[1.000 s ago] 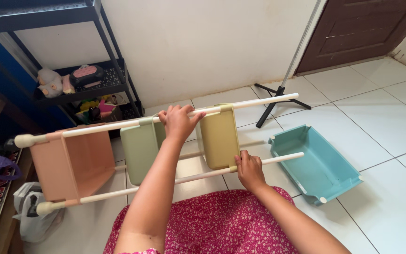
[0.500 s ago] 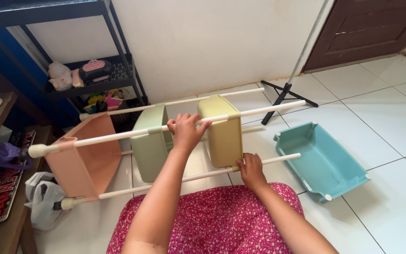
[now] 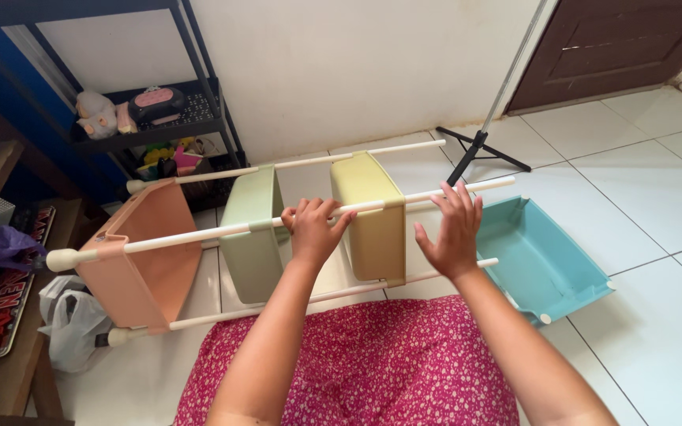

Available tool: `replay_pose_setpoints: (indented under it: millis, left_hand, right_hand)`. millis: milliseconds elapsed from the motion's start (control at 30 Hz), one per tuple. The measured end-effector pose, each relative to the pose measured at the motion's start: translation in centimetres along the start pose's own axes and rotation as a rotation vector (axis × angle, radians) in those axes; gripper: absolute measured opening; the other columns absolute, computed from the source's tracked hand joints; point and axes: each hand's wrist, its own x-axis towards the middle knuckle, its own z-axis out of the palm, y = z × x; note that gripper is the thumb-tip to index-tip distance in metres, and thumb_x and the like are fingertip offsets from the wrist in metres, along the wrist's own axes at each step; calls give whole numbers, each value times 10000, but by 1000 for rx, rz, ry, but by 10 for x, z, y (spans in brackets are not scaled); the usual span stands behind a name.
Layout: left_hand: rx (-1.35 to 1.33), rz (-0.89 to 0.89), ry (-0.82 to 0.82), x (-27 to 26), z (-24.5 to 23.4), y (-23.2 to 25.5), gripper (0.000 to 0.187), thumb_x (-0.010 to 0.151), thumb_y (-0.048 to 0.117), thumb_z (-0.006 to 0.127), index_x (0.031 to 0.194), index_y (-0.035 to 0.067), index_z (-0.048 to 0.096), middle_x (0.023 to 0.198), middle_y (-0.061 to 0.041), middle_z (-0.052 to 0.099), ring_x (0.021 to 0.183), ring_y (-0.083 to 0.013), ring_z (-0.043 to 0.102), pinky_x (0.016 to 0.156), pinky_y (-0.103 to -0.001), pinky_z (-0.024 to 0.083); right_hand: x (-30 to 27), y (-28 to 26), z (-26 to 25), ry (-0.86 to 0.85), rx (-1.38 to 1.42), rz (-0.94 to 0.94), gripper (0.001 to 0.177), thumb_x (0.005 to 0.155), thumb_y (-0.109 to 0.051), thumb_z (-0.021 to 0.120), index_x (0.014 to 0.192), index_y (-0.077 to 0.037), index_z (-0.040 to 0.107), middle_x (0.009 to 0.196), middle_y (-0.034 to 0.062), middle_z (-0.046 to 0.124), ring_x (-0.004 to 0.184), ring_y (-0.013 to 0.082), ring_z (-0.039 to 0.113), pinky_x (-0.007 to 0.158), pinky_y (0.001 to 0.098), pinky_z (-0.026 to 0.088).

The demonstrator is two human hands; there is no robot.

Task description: The person assembles a multi-bin storage rack by sliding colored plastic bins onto horizontal white rods. They adjust the bins and rods to secure them in place, then briefly reach for a cloth from a nearby shelf before continuing to align the bins.

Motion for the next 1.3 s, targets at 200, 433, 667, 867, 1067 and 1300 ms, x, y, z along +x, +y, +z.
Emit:
replay_pose_setpoints:
  millis: [200, 433, 667, 867, 1067, 1300]
  left_hand:
    - [-8, 16, -10, -14, -2, 0, 333, 879, 515, 730, 923, 186, 760, 867, 27, 679, 978, -203, 590, 959, -475, 288]
    - [-27, 38, -39, -23, -10, 0, 326, 884, 509, 726, 957, 194, 766, 852, 31, 673, 985, -199, 588, 953, -468, 293]
    - [-44, 70, -50, -35, -4, 6, 306, 886, 504, 724, 953, 209, 770, 836, 39, 663, 982, -184, 590, 963, -468, 283]
    - [-88, 106, -167, -60, 32, -20, 390, 875, 555, 721, 991, 187, 778, 913, -13, 663, 1029, -221, 562, 968, -480, 243]
    - [-149, -31, -249, -92, 36, -22, 377, 859, 542, 709, 990, 191, 760, 934, -22, 676, 1066, -232, 579, 1022, -487, 252]
    - [33, -46, -264, -69, 55, -15, 313, 925, 454, 642, 1072, 183, 696, 1086, -60, 672, 1139, -263, 563, 1013, -537, 303]
  right_hand:
    - [21, 5, -4, -297, -47, 2, 651, 874, -551, 733, 1300, -87, 567, 1318, 123, 596, 1344, 316, 484, 1234, 594, 222]
    - [18, -4, -12, -267, -58, -1, 577, 785, -432, 842, 1202, -71, 673, 1168, 138, 625, 1159, 341, 536, 1050, 455, 433]
    - [2, -8, -29, -282, -91, 24, 549, 754, -445, 848, 1120, -72, 679, 1104, 121, 620, 1106, 330, 537, 980, 446, 448]
    - [-28, -5, -18, -472, -161, 65, 575, 755, -503, 838, 1047, -50, 640, 1048, 119, 604, 1043, 295, 546, 929, 427, 445]
    - [-61, -12, -9, -475, -122, 104, 515, 780, -428, 814, 1084, -70, 603, 1041, 98, 613, 1044, 286, 566, 967, 430, 413]
    - [-73, 6, 21, -423, -93, 104, 509, 817, -373, 797, 1156, -66, 573, 1101, 108, 625, 1118, 312, 566, 1054, 458, 366]
